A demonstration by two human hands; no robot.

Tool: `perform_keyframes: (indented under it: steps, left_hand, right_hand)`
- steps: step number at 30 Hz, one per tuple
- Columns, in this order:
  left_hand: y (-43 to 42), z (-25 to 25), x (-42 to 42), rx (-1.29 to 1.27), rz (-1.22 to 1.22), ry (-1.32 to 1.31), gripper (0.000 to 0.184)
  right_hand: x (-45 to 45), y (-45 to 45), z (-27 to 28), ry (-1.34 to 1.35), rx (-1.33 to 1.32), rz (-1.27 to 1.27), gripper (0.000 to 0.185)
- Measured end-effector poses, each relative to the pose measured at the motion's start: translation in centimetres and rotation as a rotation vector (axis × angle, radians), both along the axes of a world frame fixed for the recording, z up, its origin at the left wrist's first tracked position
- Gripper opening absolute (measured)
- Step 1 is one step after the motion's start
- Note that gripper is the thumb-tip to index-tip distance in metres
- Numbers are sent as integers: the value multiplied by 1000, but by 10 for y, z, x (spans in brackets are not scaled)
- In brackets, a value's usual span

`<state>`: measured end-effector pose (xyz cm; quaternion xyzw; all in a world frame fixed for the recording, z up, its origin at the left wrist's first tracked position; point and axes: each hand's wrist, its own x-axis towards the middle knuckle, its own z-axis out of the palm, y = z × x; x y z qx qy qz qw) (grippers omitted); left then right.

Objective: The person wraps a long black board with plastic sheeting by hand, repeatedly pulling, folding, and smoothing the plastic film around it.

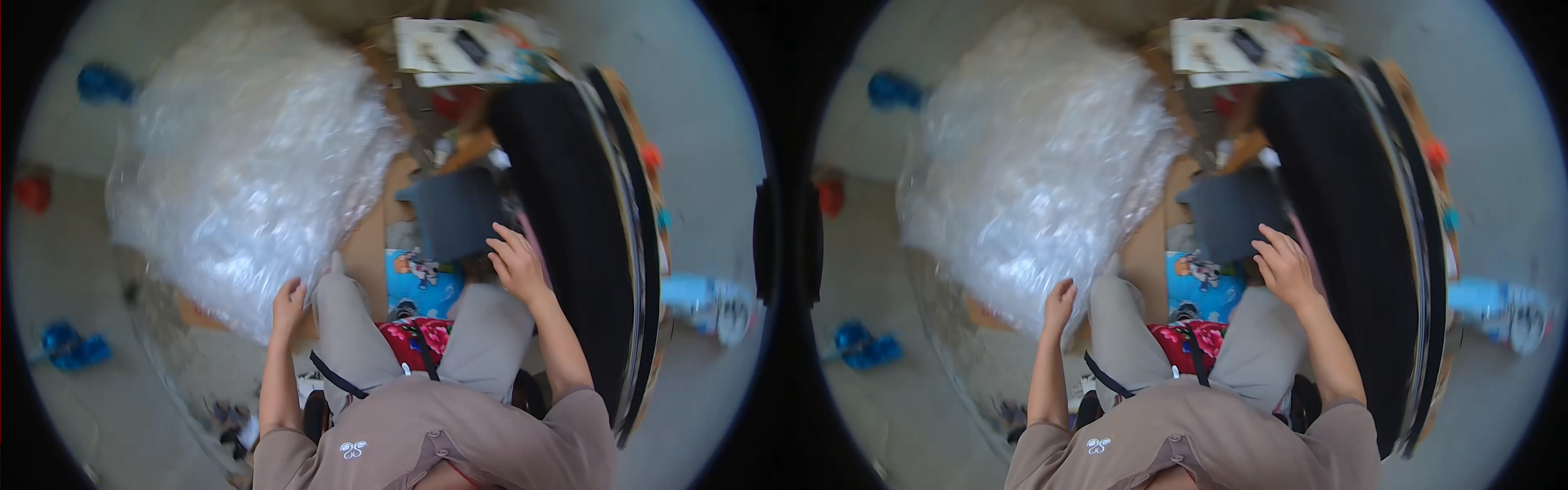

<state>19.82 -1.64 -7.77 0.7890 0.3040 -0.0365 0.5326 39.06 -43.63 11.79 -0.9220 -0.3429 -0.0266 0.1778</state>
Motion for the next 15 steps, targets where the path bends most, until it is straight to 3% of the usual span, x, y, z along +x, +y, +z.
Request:
perform_keyframes:
  steps: [1,3,5,6,7,8,10,12,15]
  left_hand:
    - [-35,45,30,-62,-118,-141,35]
    - [-106,183,61,-281,-340,-430,27]
    - [-182,315,55,-306,-820,-964,46]
    - [-214,370,29,-401,-980,-1054,62]
    - [-254,410,-7,-501,-1102,-1114,58]
    - [-294,453,-44,-610,-1233,-1156,55]
    - [-329,484,-78,-827,-1322,-1240,51]
    - [-356,485,-92,-1020,-1288,-1356,47]
    - [-362,487,-116,-1300,-1185,-1582,42]
  right_hand:
    - [-34,-27,41,-189,35,-23,21]
    - [-118,-72,80,-381,44,-238,20]
    - [-208,-119,98,-446,-26,-522,23]
    - [-252,-138,101,-460,-62,-667,24]
    - [-297,-159,92,-425,-63,-798,29]
    - [-331,-184,39,-407,-19,-936,31]
    - [-386,-196,1,-279,-66,-1191,39]
    - [-404,-202,-22,-347,-203,-1266,41]
    - [-410,-217,2,-448,-193,-1322,41]
